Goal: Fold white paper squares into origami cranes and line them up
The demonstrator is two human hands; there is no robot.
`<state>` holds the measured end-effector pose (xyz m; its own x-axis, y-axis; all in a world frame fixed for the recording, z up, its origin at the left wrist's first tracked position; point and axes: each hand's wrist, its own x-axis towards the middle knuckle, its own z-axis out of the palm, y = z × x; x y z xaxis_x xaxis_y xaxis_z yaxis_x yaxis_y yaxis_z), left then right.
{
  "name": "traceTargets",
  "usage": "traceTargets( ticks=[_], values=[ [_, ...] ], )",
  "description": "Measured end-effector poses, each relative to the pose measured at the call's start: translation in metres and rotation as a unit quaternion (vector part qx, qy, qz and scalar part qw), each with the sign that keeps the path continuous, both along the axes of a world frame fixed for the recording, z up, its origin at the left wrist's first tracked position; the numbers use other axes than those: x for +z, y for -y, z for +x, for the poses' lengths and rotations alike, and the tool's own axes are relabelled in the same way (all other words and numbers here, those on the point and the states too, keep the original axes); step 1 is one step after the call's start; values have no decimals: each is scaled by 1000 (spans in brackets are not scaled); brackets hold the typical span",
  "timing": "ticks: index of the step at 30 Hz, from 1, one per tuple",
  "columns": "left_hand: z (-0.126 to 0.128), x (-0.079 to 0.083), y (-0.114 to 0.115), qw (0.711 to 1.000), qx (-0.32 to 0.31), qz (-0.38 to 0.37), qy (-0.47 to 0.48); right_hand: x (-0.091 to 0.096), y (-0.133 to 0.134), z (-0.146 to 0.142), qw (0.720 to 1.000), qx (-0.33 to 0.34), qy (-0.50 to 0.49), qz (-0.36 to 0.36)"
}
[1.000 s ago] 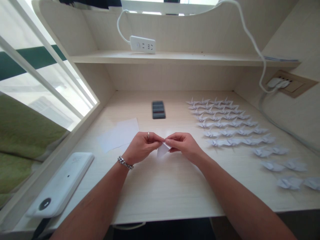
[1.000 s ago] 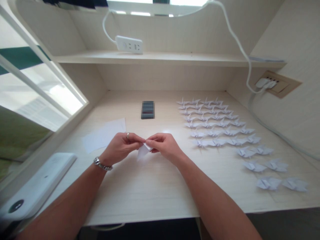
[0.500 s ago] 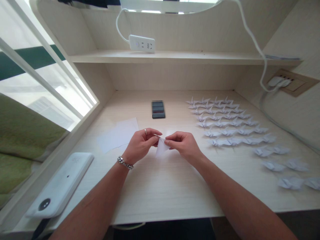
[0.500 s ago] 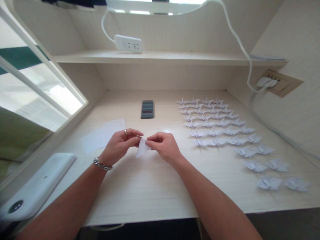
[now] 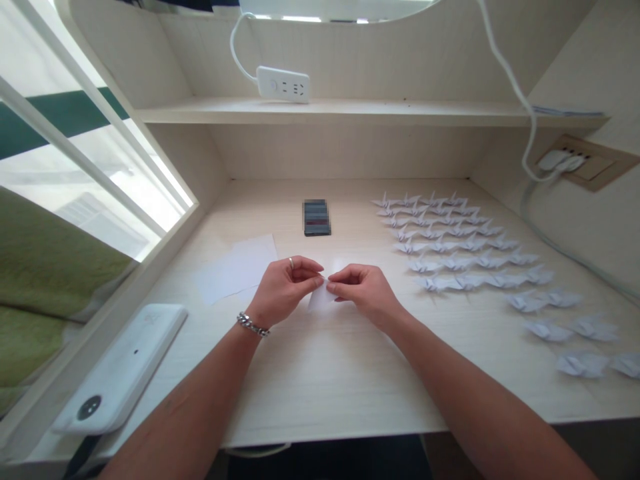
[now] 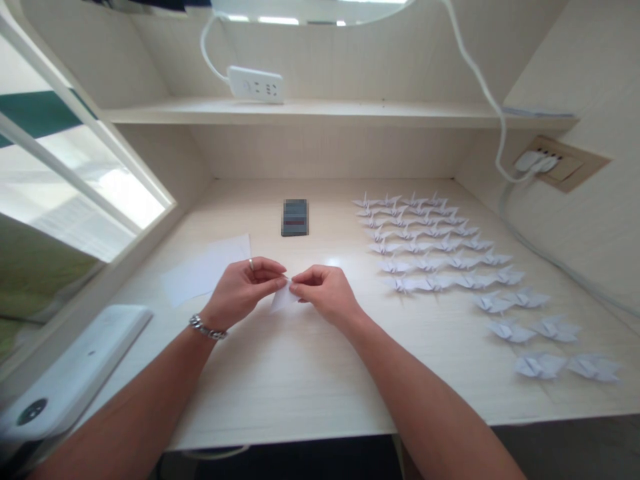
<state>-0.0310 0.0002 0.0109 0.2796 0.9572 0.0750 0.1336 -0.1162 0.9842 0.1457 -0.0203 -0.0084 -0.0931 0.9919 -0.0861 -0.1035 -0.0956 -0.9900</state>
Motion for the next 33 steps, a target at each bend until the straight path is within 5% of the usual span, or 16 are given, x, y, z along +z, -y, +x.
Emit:
traceTargets(
  ticks=[14, 33],
  values=[
    [1, 5, 2, 999, 0, -33, 26, -1, 1, 0, 996, -5, 33, 85],
    [4, 0, 1, 999, 18, -46, 4, -4, -3, 2, 999, 3, 4, 36]
  ],
)
